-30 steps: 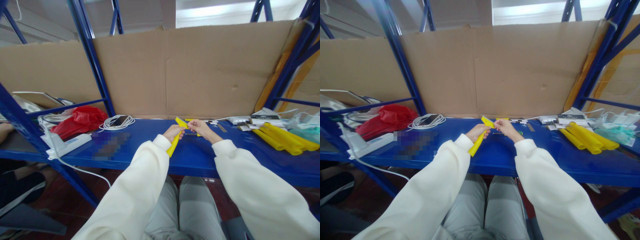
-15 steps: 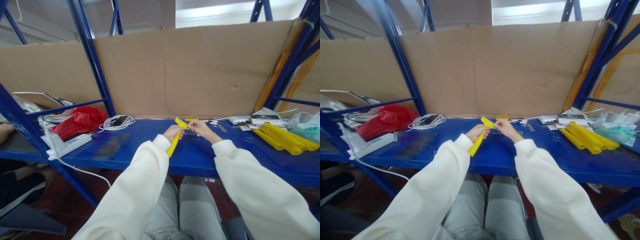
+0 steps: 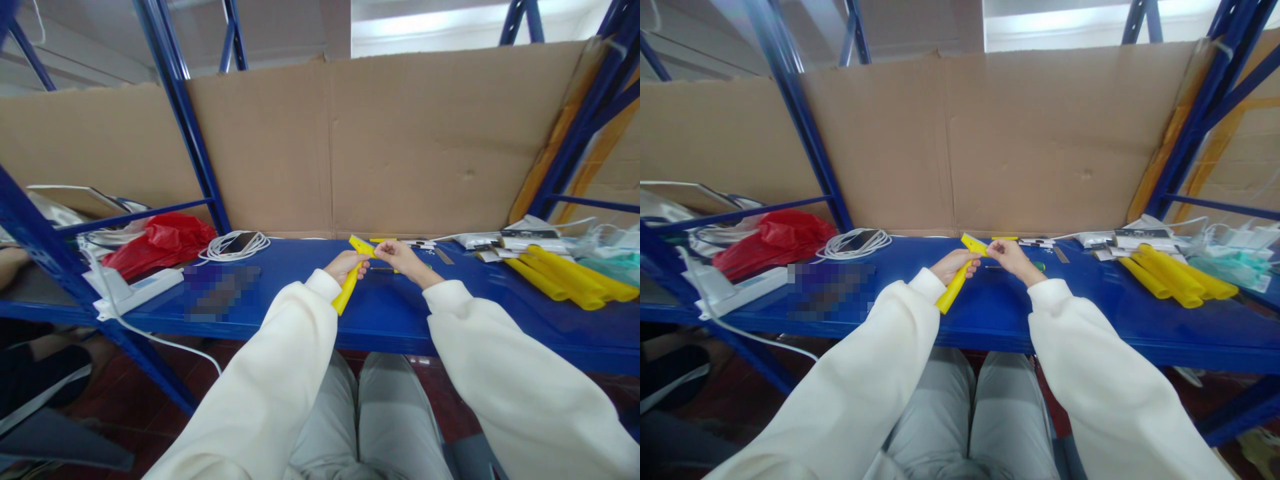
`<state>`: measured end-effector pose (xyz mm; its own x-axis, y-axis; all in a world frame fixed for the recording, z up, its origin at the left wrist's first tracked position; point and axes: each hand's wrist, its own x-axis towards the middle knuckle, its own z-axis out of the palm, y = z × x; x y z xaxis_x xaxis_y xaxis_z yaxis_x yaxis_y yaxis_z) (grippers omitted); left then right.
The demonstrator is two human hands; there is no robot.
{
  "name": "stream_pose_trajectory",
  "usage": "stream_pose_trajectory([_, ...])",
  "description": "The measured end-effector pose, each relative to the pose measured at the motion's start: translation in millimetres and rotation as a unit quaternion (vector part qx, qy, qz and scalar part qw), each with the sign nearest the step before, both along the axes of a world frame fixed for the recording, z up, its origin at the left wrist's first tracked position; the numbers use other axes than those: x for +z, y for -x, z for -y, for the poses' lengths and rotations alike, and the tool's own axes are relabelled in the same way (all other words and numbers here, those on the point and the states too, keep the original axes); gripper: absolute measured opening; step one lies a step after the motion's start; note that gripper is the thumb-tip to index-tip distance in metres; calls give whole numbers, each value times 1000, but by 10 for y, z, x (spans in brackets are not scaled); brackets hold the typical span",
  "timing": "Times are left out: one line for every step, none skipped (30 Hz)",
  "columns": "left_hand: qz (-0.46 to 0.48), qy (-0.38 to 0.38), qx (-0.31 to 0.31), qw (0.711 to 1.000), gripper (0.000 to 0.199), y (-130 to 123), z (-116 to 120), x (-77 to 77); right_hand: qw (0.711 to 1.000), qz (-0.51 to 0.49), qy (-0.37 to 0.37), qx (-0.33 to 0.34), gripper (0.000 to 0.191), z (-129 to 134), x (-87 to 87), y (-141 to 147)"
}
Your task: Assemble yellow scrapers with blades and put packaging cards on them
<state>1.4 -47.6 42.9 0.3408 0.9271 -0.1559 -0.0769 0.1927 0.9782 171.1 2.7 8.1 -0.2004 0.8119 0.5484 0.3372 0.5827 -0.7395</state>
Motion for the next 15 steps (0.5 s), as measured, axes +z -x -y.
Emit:
stream_pose_trajectory([3, 2, -2, 1000, 24, 3, 2, 4, 1000, -4, 2, 2, 32, -5, -5, -5])
stream_pose_trajectory([5, 5, -5, 1000, 23, 6, 2, 7, 1000, -7, 5, 4, 33, -9, -9, -10])
stream_pose_trajectory([8, 7, -7, 1000, 23, 8, 2, 9, 1000, -10, 9, 6, 34, -12, -13, -13])
stream_pose_trajectory([10, 9, -8, 1000, 23, 9, 0, 10, 1000, -12, 14, 6, 35, -12, -15, -15])
stream_pose_trajectory([11, 10, -10, 1000, 23, 9, -2, 10, 1000, -14, 19, 6, 35, -10, -16, -15])
stream_pose_trajectory([12, 10, -10, 1000, 23, 8, -4, 9, 1000, -15, 25, 3, 35, -5, -16, -14])
stream_pose_trajectory([13, 9, -9, 1000, 23, 7, -6, 7, 999, -16, 31, -3, 34, 2, -14, -13])
stream_pose_trajectory([14, 9, -8, 1000, 22, 6, -9, 4, 999, -18, 38, -11, 34, 11, -11, -11])
stream_pose_trajectory([15, 9, -7, 1000, 22, 4, -11, 1, 999, -20, 43, -22, 33, 20, -9, -11])
stream_pose_trajectory([15, 10, -7, 1000, 21, 3, -12, -2, 998, -21, 47, -32, 33, 28, -6, -12])
stream_pose_trajectory([15, 11, -6, 1000, 21, 3, -13, -5, 998, -22, 48, -41, 33, 34, -4, -14])
stream_pose_trajectory([14, 12, -5, 1000, 21, 2, -14, -8, 997, -22, 46, -49, 32, 38, -3, -18])
stream_pose_trajectory([13, 13, -5, 1000, 20, 2, -14, -11, 997, -22, 43, -54, 32, 37, -4, -24])
stream_pose_trajectory([11, 13, -5, 1000, 20, 2, -14, -13, 997, -21, 39, -58, 32, 34, -6, -30])
stream_pose_trajectory([9, 14, -6, 1000, 19, 2, -14, -16, 997, -19, 38, -62, 33, 27, -8, -37])
